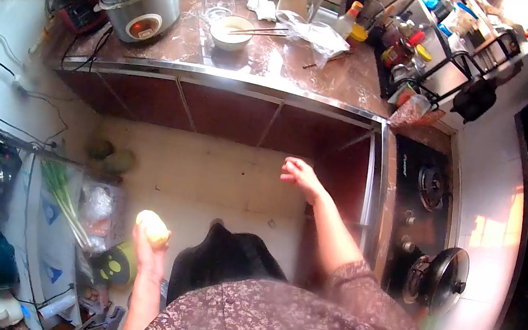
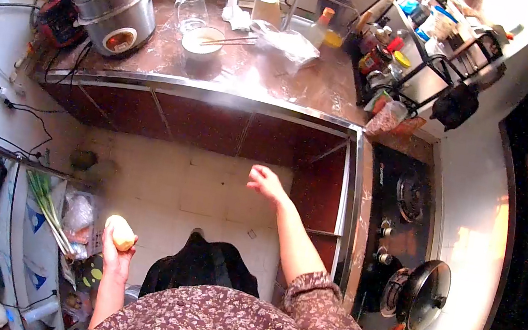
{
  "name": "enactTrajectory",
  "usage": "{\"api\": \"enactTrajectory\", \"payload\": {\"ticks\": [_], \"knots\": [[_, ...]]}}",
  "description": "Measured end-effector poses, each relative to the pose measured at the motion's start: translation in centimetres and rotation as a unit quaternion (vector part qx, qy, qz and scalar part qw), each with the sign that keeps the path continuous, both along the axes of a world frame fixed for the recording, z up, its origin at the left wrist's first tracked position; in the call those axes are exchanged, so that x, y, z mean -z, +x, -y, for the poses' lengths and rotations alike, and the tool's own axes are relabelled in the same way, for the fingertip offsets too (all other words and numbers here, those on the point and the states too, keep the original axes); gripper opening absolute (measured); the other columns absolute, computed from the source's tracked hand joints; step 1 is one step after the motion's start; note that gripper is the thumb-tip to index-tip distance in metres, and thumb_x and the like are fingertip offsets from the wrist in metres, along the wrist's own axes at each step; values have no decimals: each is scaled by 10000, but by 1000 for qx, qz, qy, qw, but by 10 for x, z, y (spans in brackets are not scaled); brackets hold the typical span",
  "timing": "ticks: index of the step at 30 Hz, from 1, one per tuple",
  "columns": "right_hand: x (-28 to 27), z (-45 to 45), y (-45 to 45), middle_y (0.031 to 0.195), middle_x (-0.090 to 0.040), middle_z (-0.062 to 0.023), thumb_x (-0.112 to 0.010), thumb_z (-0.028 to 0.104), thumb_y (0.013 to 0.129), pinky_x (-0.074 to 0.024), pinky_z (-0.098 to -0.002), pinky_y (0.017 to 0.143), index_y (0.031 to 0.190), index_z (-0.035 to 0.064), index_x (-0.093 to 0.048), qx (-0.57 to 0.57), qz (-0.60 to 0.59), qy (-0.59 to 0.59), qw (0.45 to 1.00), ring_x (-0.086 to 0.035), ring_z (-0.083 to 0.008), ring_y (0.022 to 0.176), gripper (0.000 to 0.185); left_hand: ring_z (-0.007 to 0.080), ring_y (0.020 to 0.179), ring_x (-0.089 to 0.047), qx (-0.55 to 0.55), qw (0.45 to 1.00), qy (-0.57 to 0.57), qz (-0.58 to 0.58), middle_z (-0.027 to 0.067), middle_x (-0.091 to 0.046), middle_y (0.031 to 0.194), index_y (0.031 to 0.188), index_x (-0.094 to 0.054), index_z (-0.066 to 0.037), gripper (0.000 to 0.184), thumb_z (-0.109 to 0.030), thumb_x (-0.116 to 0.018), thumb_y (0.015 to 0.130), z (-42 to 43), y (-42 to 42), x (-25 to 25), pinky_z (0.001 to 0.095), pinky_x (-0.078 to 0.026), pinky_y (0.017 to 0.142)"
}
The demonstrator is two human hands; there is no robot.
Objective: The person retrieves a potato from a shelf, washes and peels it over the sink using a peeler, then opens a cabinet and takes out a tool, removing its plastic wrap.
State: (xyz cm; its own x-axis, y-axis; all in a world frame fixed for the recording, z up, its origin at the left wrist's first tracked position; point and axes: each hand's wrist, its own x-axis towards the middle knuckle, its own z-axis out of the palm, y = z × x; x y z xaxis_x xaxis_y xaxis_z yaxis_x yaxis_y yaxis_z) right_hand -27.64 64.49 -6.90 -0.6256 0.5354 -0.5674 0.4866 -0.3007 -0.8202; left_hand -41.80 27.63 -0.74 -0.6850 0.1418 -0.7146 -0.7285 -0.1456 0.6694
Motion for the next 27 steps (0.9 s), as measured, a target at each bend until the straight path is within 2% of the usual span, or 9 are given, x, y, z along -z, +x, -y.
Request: {"api": "enactTrajectory", "payload": {"ticks": [7, 8, 12, 13, 14, 16, 18, 21, 27], "knots": [[55, -84, -110, 1102, -545, -83, -615, 277, 828, -456, -275, 643, 1312, 64, -326, 180, 9, -41, 983, -588, -158, 844, 602, 215, 663, -606, -87, 996, -12, 34, 23, -564, 869, 1086, -484, -156, 418, -474, -523, 817, -11, -7, 8, 263, -422, 447], [65, -94, -120, 1219, -461, -112, -625, 285, 818, -437, -356, 827, 1323, 81, -277, 187, -1, -49, 981, -535, -229, 1016, 647, 217, 661, -605, -109, 993, -7, 42, 23, -564, 868, 1088, -482, -157, 422, -478, -521, 817, -12, -7, 13, 263, -422, 447], [108, -122, -156, 1259, -432, -124, -647, 221, 765, -368, -449, 916, 1270, 97, -331, 271, -40, -11, 962, -416, -263, 1168, 609, 226, 668, -602, -155, 986, -44, 51, 32, -564, 866, 1093, -476, -155, 438, -489, -524, 813, -15, 4, 9, 259, -428, 467], [131, -132, -161, 1246, -473, -96, -697, 219, 702, -445, -396, 805, 1324, 114, -359, 273, -35, 7, 961, -472, -245, 1108, 716, 229, 652, -600, -172, 981, -59, 70, 40, -564, 864, 1098, -467, -157, 438, -487, -522, 816, -20, 6, 4, 269, -425, 446], [184, -153, -166, 1264, -457, -97, -688, 188, 697, -394, -360, 884, 1316, 90, -358, 245, -95, -16, 965, -451, -231, 1131, 708, 229, 652, -600, -185, 978, -62, 69, 40, -564, 864, 1098, -467, -157, 438, -487, -522, 816, -21, 9, 6, 269, -425, 446], [155, -137, -178, 1252, -467, -93, -680, 151, 696, -328, -320, 949, 1284, 62, -380, 269, -64, 33, 960, -437, -223, 1141, 666, 233, 632, -598, -207, 975, -65, 42, 47, -566, 854, 1098, -460, -159, 435, -486, -523, 819, -19, 16, 17, 277, -425, 431], [183, -143, -184, 1229, -472, -110, -664, 67, 680, -308, -319, 962, 1230, 49, -415, 313, -102, 38, 943, -443, -223, 1124, 604, 207, 709, -608, -188, 980, -38, 62, 10, -568, 947, 1121, -451, -191, 395, -453, -518, 834, -15, 20, 20, 264, -455, 474], [183, -147, -178, 1206, -443, -150, -702, 154, 638, -297, -367, 973, 1218, 80, -429, 269, 13, 135, 954, -364, -283, 1156, 645, 204, 716, -607, -180, 980, -35, 80, 10, -564, 956, 1111, -454, -190, 381, -444, -517, 834, -25, 25, 23, 267, -453, 490], [136, -103, -198, 1140, -489, -136, -690, 165, 649, -286, -379, 979, 1180, 47, -470, 369, -6, 210, 906, -375, -263, 1143, 587, 200, 713, -600, -164, 981, -38, 101, 15, -563, 948, 1119, -436, -184, 406, -433, -540, 816, -41, 25, 28, 281, -437, 503]]}}
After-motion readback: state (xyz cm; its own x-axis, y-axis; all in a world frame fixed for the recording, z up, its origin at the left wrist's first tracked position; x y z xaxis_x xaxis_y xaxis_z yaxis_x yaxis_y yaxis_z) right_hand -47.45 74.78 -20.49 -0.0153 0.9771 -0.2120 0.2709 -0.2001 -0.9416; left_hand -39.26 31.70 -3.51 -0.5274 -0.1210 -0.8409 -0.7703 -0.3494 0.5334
